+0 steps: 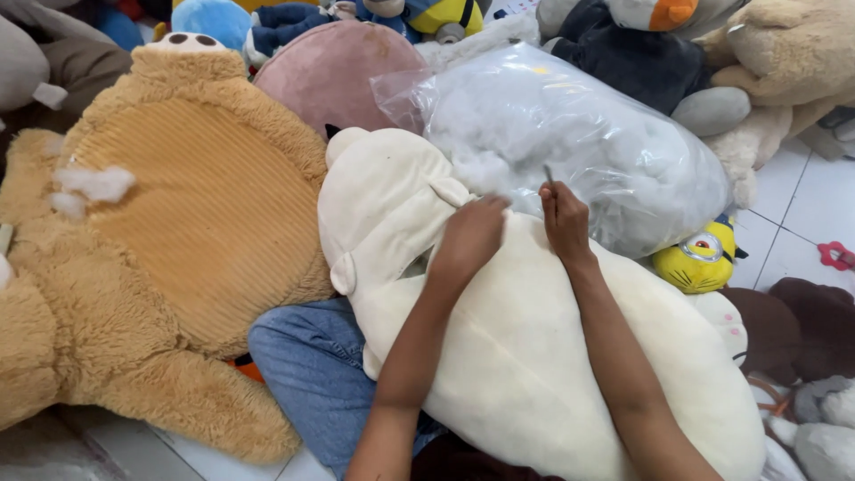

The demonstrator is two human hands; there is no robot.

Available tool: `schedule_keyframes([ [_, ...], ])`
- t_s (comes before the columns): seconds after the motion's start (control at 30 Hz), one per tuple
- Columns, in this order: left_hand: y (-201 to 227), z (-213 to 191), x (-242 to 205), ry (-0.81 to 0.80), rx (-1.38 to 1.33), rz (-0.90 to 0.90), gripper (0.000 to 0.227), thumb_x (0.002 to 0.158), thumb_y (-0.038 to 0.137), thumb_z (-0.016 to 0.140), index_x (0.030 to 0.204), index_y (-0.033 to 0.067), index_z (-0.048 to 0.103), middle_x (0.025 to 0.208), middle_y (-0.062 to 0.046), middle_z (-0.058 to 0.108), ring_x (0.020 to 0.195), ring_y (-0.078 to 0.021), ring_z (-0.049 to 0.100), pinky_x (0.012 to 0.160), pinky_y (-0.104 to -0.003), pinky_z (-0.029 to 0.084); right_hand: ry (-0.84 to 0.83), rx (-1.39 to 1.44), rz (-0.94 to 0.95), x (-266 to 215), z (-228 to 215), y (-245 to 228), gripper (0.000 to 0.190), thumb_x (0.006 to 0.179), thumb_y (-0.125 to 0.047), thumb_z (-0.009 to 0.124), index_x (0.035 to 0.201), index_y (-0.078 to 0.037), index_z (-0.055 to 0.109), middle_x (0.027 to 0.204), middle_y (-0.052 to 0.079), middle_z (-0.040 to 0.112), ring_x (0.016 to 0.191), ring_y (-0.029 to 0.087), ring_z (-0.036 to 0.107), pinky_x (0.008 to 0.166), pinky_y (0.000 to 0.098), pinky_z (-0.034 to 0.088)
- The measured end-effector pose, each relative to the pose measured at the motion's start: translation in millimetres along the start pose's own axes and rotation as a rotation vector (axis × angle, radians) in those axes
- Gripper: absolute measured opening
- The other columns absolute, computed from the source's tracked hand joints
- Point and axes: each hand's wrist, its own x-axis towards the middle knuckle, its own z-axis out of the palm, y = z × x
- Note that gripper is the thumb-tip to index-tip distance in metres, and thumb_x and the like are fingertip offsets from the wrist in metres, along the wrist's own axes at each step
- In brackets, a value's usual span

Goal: The person sits on the floor and uses a metal rod to push white stuffing into a large white stuffed animal. The person repeatedly inserts the rod into an opening and pushes the stuffing inside.

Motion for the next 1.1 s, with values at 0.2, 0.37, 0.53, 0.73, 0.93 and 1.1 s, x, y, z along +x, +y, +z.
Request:
schedule_keyframes([
  [0.2,1,174,98,-0.197,-0.242,0.004,0.072,0.085,0.012,0.076,0.145,0.0068,0.038,0.146,-0.024,0.045,0.110,-0.0486,0.066,0.086,-0.065,0.059,-0.084,-0.241,0.190,-7,2,39,0.022,0.108,-0.026,0.063,0.094,-0.009,0.062,0.081,0.011,0.060,0.073,0.034,0.067,0.066,0.0464,0.055],
  [0.37,-24,247,105,-0.180,-0.087,-0.003,0.039,0.089,0.029,0.069,0.122,0.0077,0.067,0.115,-0.020,0.063,0.101,-0.0462,0.070,0.079,-0.059,0.060,-0.427,-0.308,0.468,-11,5,51,0.030,0.093,-0.015,0.068,0.122,-0.017,0.066,0.118,0.015,0.058,0.092,0.049,0.069,0.077,0.0598,0.058],
  [0.53,-12,151,67,-0.205,-0.276,0.045,0.036,0.098,0.029,0.053,0.116,0.0044,0.072,0.112,-0.022,0.068,0.106,-0.0456,0.067,0.083,-0.055,0.060,-0.373,-0.386,0.447,-1,-25,33,0.029,0.094,-0.016,0.067,0.123,-0.021,0.071,0.119,0.013,0.060,0.097,0.046,0.069,0.078,0.0544,0.059],
  [0.73,-1,113,36,0.032,-0.455,0.094,0.022,0.099,0.013,0.053,0.107,0.0046,0.071,0.105,-0.018,0.070,0.101,-0.0381,0.068,0.084,-0.043,0.061,-0.776,-0.492,0.576,11,-60,-8,0.043,0.087,-0.034,0.075,0.121,-0.008,0.075,0.112,0.026,0.074,0.107,0.049,0.069,0.088,0.0607,0.056],
  [0.93,15,77,18,-0.027,-0.553,0.196,0.067,0.098,0.034,0.060,0.152,0.0045,0.034,0.121,-0.024,0.068,0.111,-0.0448,0.067,0.097,-0.055,0.054,-0.430,-0.436,0.416,2,-32,14,0.039,0.099,-0.050,0.070,0.103,-0.011,0.074,0.084,0.022,0.072,0.086,0.045,0.072,0.072,0.0548,0.057],
  [1.1,1,98,18,-0.057,-0.749,0.060,0.097,0.089,0.021,0.068,0.164,0.0186,0.007,0.144,-0.035,0.048,0.113,-0.0598,0.057,0.100,-0.066,0.049,-0.463,-0.072,0.527,16,-33,-32,0.035,0.091,-0.040,0.079,0.114,-0.018,0.065,0.087,0.019,0.074,0.094,0.041,0.072,0.080,0.0530,0.055],
])
